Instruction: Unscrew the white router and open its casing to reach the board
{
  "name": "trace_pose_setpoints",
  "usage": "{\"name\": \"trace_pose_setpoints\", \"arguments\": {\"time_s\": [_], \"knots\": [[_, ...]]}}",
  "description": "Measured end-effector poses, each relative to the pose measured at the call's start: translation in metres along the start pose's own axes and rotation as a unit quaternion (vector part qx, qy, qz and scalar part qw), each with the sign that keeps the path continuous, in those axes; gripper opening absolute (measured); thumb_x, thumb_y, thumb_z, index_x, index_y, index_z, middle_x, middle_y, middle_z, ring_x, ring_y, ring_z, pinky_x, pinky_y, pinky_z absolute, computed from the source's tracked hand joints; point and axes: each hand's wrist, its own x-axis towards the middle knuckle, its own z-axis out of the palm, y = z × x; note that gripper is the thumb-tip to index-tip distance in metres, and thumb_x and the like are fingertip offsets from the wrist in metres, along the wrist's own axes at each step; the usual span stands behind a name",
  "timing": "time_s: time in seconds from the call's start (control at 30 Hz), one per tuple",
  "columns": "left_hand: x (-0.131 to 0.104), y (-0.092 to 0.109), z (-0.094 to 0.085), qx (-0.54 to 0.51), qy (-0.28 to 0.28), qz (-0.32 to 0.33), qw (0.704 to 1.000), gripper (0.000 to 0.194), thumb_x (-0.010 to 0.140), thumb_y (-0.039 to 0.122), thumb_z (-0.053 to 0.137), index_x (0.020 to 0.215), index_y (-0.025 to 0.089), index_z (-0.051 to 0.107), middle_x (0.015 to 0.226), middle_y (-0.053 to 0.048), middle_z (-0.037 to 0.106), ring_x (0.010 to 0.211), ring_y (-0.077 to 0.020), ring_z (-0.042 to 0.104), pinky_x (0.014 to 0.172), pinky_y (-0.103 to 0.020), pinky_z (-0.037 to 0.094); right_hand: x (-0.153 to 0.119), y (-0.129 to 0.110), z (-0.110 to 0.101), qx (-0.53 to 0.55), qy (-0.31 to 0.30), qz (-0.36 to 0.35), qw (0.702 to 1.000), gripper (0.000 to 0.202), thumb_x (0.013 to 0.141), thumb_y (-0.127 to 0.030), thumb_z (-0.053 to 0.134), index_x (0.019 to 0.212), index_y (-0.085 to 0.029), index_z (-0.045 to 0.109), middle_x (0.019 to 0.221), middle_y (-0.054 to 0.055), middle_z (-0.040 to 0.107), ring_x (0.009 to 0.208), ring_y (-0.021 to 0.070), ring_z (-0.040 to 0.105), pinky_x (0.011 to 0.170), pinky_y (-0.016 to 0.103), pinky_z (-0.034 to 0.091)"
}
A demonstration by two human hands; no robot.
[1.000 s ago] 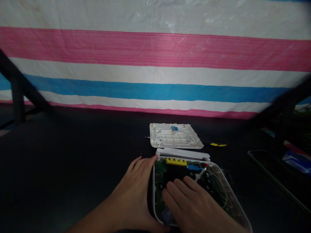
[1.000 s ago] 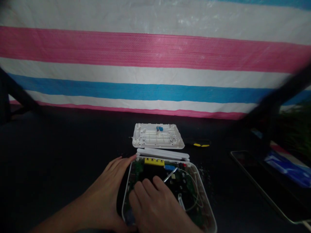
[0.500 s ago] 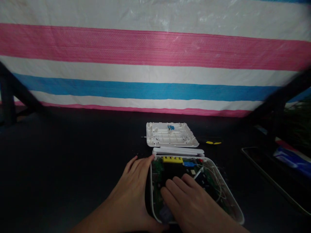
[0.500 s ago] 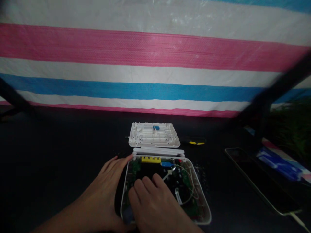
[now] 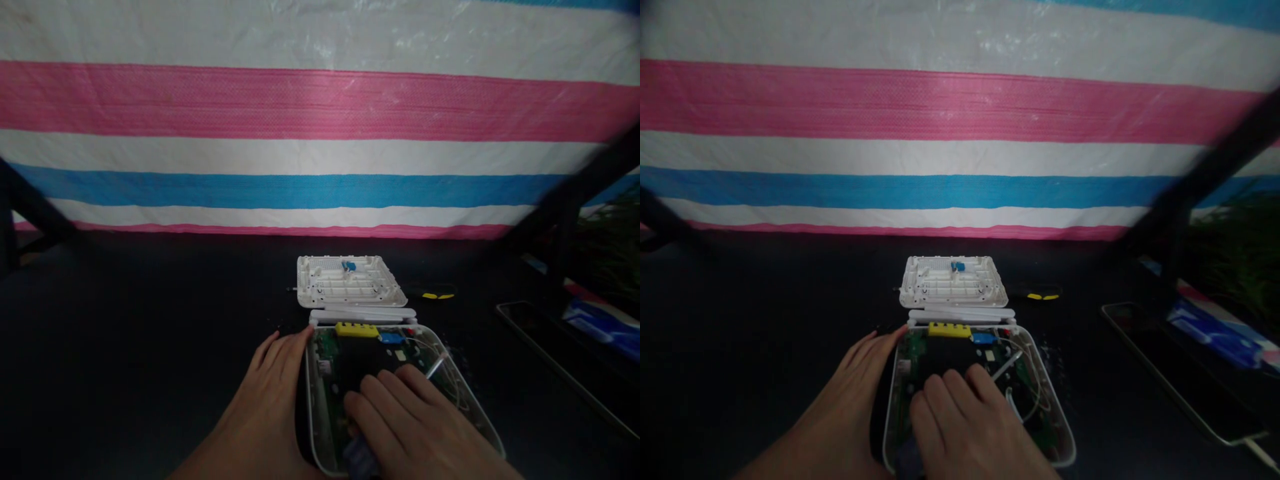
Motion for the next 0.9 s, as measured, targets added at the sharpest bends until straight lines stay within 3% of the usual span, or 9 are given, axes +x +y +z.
{"name": "trace_pose_setpoints", "arguments": {"time_s": [0.27, 0.47, 0.77, 0.9], "knots": [[-0.002, -0.004, 0.005, 0.030, -0.020, 0.011, 0.999, 0.119, 0.046, 0.047, 0.083, 0.142, 0.014, 0.020, 0.141, -0.023, 0.044, 0.127, -0.0409, 0.044, 0.106, -0.064, 0.031, -0.003, -0.006, 0.009, -0.022, 0.006, -0.004, 1.000, 0.028, 0.091, -0.005, 0.020, 0.081, -0.018, 0.043, 0.071, -0.003, 0.058, 0.063, 0.0129, 0.050, 0.068, 0.032, 0.029], [0.000, -0.003, 0.004, 0.027, -0.026, 0.005, 0.999, 0.122, 0.048, 0.049, 0.082, 0.144, 0.015, 0.015, 0.139, -0.023, 0.046, 0.126, -0.0398, 0.045, 0.104, -0.065, 0.032, 0.002, -0.007, 0.015, -0.035, 0.017, -0.016, 0.999, 0.014, 0.088, -0.010, 0.035, 0.077, -0.018, 0.038, 0.062, -0.003, 0.050, 0.057, 0.0119, 0.043, 0.063, 0.030, 0.026], [-0.002, -0.003, 0.002, 0.016, -0.018, -0.005, 1.000, 0.115, 0.045, 0.047, 0.082, 0.140, 0.012, 0.028, 0.138, -0.022, 0.048, 0.124, -0.0417, 0.046, 0.105, -0.065, 0.032, 0.010, -0.003, 0.012, -0.022, 0.008, -0.050, 0.998, 0.017, 0.089, -0.011, 0.033, 0.073, -0.018, 0.035, 0.062, -0.006, 0.049, 0.057, 0.0112, 0.043, 0.061, 0.028, 0.025], [-0.001, -0.002, 0.004, 0.001, 0.002, -0.004, 1.000, 0.120, 0.043, 0.051, 0.083, 0.142, 0.014, 0.026, 0.138, -0.021, 0.049, 0.122, -0.0426, 0.048, 0.103, -0.064, 0.035, 0.006, -0.006, 0.013, -0.046, 0.017, -0.025, 0.998, 0.017, 0.088, -0.008, 0.029, 0.075, -0.018, 0.036, 0.064, -0.004, 0.052, 0.057, 0.0121, 0.044, 0.063, 0.030, 0.026]]}}
